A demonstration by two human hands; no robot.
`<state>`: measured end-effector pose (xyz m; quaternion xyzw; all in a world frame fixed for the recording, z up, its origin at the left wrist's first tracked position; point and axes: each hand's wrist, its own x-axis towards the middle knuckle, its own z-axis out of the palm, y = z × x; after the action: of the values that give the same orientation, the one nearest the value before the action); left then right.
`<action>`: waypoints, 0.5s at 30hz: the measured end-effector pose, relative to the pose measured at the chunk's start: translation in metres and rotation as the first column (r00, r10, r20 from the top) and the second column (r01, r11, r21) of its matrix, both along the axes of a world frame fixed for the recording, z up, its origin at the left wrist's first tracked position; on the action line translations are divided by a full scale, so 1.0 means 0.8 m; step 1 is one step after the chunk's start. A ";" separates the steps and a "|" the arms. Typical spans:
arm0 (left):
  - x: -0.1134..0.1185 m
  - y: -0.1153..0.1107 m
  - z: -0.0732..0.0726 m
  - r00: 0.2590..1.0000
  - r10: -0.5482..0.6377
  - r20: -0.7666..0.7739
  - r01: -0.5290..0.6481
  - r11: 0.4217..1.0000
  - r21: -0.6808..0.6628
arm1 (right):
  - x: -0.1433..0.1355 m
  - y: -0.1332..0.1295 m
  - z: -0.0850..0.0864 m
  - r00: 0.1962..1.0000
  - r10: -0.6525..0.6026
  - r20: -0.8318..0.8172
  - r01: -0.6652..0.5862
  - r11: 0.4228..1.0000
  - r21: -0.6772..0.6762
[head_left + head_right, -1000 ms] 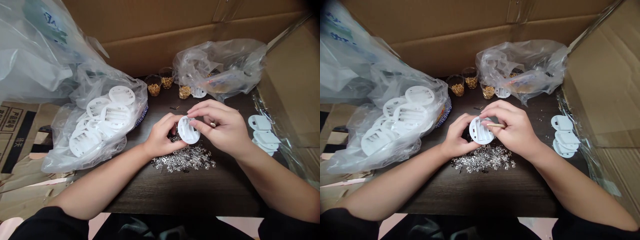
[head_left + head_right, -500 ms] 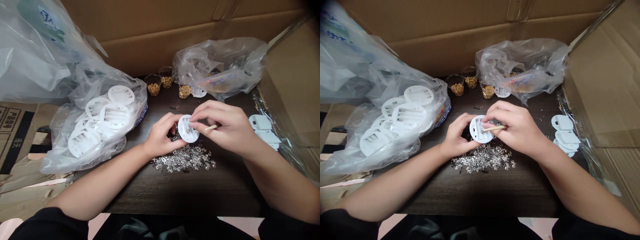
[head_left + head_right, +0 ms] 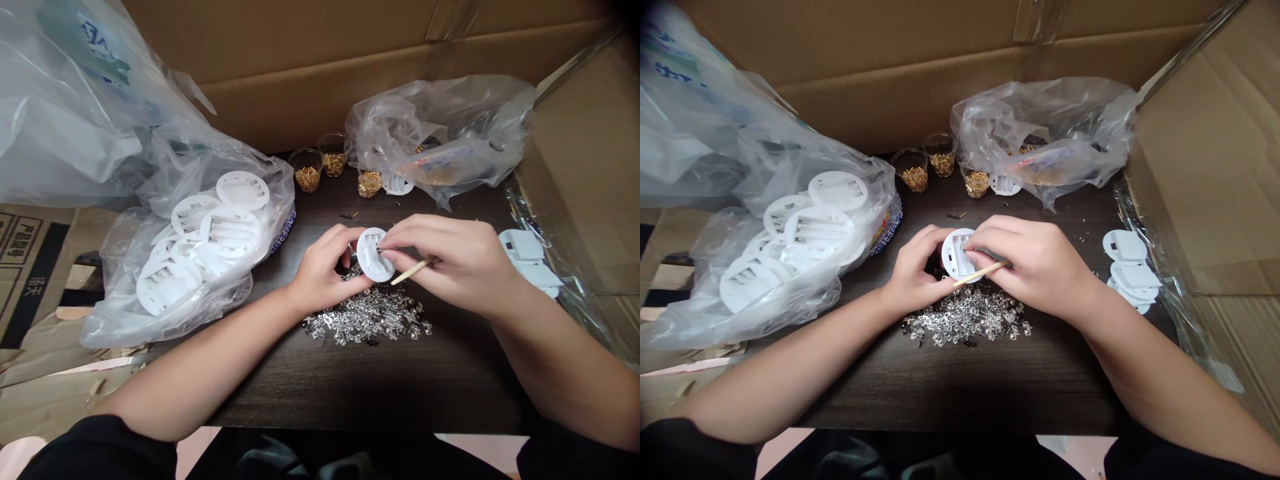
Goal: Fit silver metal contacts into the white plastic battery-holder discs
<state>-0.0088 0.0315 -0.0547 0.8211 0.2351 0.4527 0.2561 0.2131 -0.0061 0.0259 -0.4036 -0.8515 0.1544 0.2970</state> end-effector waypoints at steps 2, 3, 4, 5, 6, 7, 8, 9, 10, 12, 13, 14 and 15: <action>0.000 0.000 0.001 1.000 -0.009 -0.005 0.009 1.000 0.000 | 0.000 0.000 0.000 0.999 -0.024 -0.027 0.025 0.998 0.064; 0.001 0.000 0.001 1.000 -0.013 -0.008 0.013 1.000 0.002 | 0.000 0.000 -0.001 0.999 -0.028 -0.029 0.030 0.995 0.092; 0.001 0.000 0.001 1.000 -0.016 -0.009 0.016 1.000 0.006 | -0.001 0.000 -0.002 0.999 -0.025 -0.028 0.028 0.992 0.120; 0.001 0.000 0.001 1.000 -0.017 -0.009 0.017 1.000 0.010 | -0.001 0.000 -0.003 1.000 -0.017 -0.024 0.020 0.990 0.141; 0.001 -0.001 0.001 1.000 -0.018 -0.010 0.018 1.000 0.014 | -0.002 0.000 -0.004 1.000 -0.007 -0.019 0.010 0.987 0.158; 0.001 -0.001 0.001 1.000 -0.018 -0.011 0.019 1.000 0.018 | -0.003 0.000 -0.006 1.000 -0.004 -0.015 0.006 0.985 0.172; 0.001 -0.001 0.001 1.000 -0.019 -0.014 0.019 1.000 0.019 | -0.003 0.000 -0.007 1.000 -0.007 -0.010 0.009 0.982 0.186; 0.001 -0.001 0.001 1.000 -0.019 -0.019 0.019 1.000 0.018 | -0.004 0.001 -0.008 1.000 -0.017 -0.001 0.016 0.980 0.196; 0.001 -0.001 0.001 1.000 -0.021 -0.022 0.021 1.000 0.017 | -0.004 0.001 -0.008 1.000 -0.024 0.009 0.021 0.979 0.203; 0.001 -0.001 0.001 0.999 -0.027 -0.025 0.028 0.999 0.020 | -0.005 0.001 -0.009 1.000 -0.025 0.017 0.021 0.976 0.216; 0.001 -0.002 0.001 0.999 -0.031 -0.026 0.032 0.999 0.022 | -0.005 0.001 -0.010 1.000 -0.018 0.015 0.014 0.977 0.213; 0.001 -0.002 0.001 0.999 -0.034 -0.025 0.035 0.999 0.024 | -0.005 0.001 -0.010 1.000 -0.007 0.009 0.005 0.979 0.206; 0.001 -0.002 0.001 0.999 -0.036 -0.024 0.036 0.999 0.026 | -0.006 0.001 -0.010 1.000 -0.003 -0.001 0.003 0.979 0.202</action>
<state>-0.0076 0.0302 -0.0537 0.8338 0.2173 0.4414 0.2506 0.2087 -0.0056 0.0176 -0.3727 -0.8620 0.0668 0.3369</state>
